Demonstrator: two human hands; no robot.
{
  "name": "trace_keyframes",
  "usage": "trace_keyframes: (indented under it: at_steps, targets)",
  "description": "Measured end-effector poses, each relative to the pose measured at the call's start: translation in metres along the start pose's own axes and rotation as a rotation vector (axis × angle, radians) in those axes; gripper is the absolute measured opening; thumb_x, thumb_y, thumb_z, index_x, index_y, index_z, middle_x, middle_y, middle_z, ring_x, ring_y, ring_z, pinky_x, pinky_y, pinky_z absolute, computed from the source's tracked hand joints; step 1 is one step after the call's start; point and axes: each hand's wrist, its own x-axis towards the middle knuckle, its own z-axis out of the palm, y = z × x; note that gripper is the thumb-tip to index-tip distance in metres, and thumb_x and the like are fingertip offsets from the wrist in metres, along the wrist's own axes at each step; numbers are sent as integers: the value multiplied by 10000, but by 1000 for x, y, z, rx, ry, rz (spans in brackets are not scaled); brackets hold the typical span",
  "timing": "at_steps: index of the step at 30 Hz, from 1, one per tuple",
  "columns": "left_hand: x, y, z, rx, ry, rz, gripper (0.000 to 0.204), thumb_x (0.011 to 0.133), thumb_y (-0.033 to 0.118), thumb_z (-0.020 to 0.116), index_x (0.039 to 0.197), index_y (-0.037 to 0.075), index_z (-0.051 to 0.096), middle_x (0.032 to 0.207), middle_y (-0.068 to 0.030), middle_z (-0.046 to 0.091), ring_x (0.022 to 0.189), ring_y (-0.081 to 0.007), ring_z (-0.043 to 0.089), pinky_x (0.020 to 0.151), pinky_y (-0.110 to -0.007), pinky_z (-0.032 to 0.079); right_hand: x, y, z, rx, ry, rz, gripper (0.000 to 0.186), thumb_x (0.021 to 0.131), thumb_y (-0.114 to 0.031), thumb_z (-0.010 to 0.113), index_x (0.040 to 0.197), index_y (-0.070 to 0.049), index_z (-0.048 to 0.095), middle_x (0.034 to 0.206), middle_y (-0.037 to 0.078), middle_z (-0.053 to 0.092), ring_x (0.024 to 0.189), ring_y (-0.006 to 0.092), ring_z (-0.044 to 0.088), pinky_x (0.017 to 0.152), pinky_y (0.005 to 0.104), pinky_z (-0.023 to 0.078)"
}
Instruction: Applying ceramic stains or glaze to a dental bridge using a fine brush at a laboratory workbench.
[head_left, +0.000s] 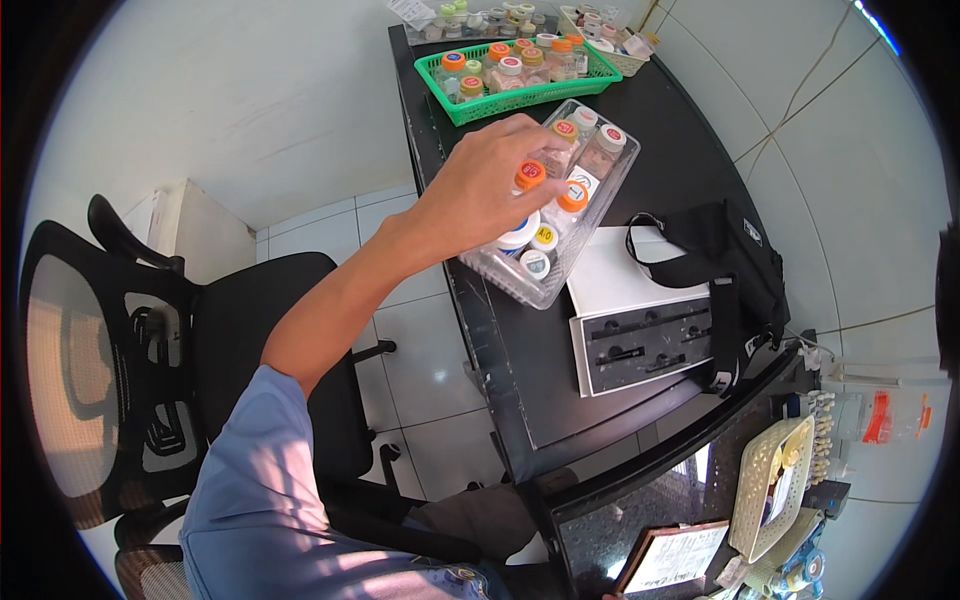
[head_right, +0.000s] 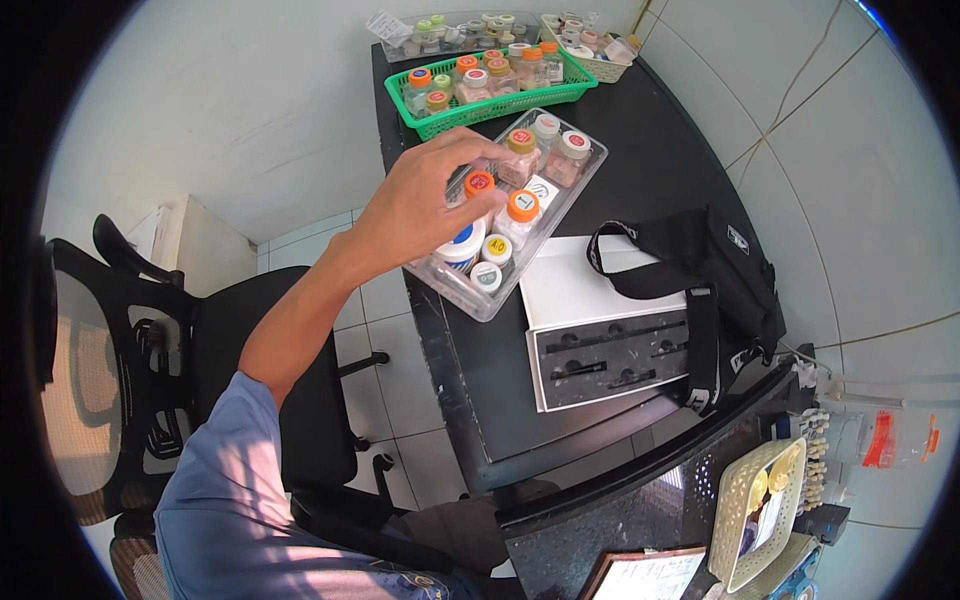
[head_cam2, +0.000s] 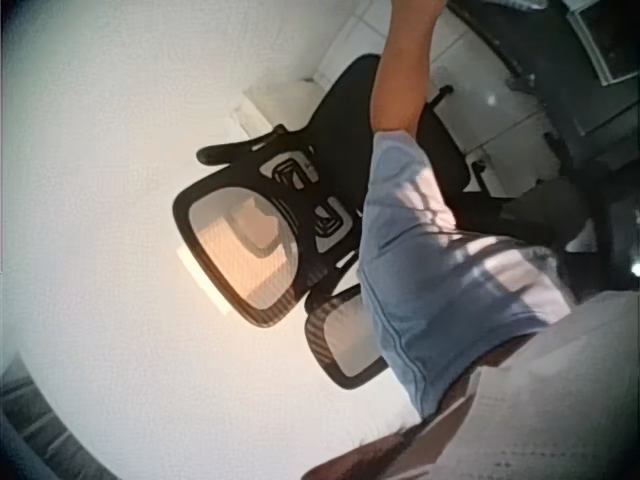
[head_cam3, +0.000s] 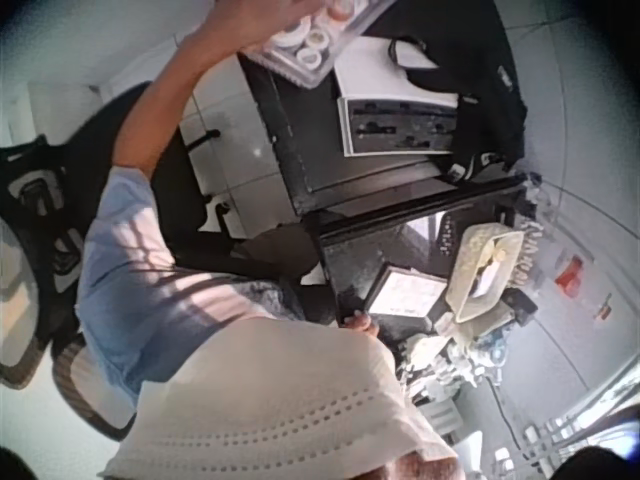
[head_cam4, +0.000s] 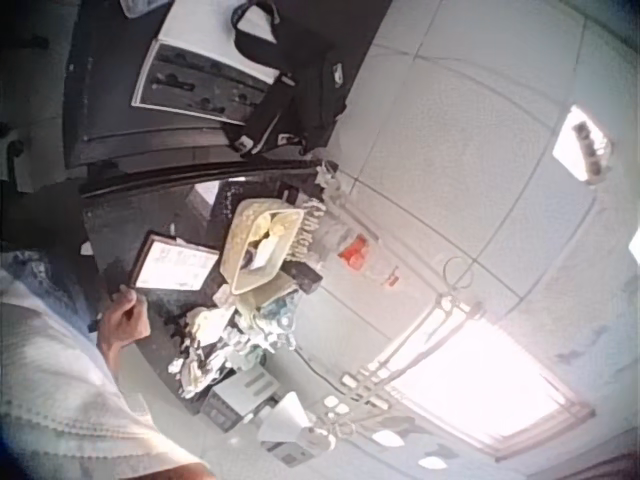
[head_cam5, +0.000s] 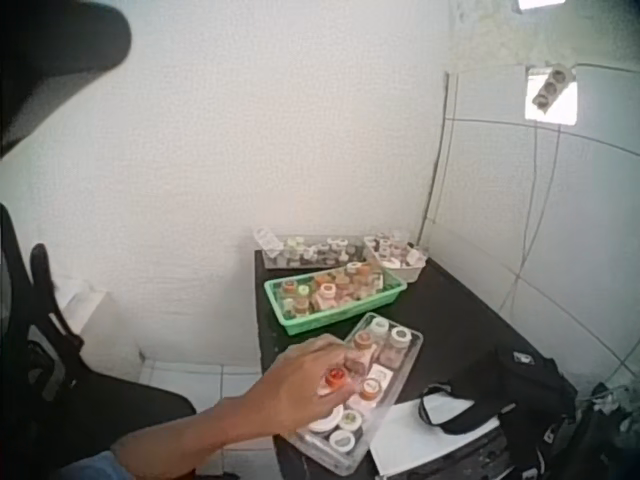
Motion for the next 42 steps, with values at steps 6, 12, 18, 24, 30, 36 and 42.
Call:
trace_keyframes:
  at_steps: [6,12,18,24,30,36,42]
  targets:
    - [16,-1,12,245,-207,109,263,765,222,684,963,56,635,1005,-103,595,1019,-270,508,913,-393,328,4,8,10,27,70,-136,328,921,-237,538,675,-38,622,535,89,593,425,161,547,420,284,422]
    - [19,-4,15,253,-265,113,251,776,206,678,954,36,634,967,-109,608,974,-267,541,911,-396,332,5,5,10,23,75,-117,326,911,-211,542,643,-38,609,485,89,549,392,154,506,396,280,396]
    - [25,-6,15,253,-292,92,278,775,211,675,981,27,639,979,-110,619,972,-276,547,898,-389,352,4,10,14,35,118,-164,319,907,-205,542,641,-43,611,480,86,548,373,147,490,384,276,386]
    - [81,-76,-41,379,111,39,234,792,166,636,1013,92,649,1003,-113,603,1017,-316,524,892,-402,401,3,17,14,87,114,-211,307,912,-174,535,655,-31,623,511,74,594,388,137,524,392,267,407]
    - [103,-161,-61,567,49,-20,233,786,173,632,1002,86,647,1003,-130,586,1047,-329,513,903,-410,408,8,7,15,45,148,-211,293,908,-169,543,661,-37,630,511,69,600,406,134,552,400,265,421]
    - [132,-182,-48,551,-136,-271,267,721,248,692,912,65,657,928,-145,644,871,-328,619,771,-413,492,10,3,17,15,132,-172,285,900,-169,546,660,-47,638,508,66,595,416,144,560,409,273,431]
    - [134,-172,-23,725,-67,-441,300,653,283,742,840,61,665,918,-154,649,878,-319,627,784,-419,506,10,1,16,-4,132,-142,277,892,-169,549,658,-57,646,505,63,590,425,153,568,417,282,441]
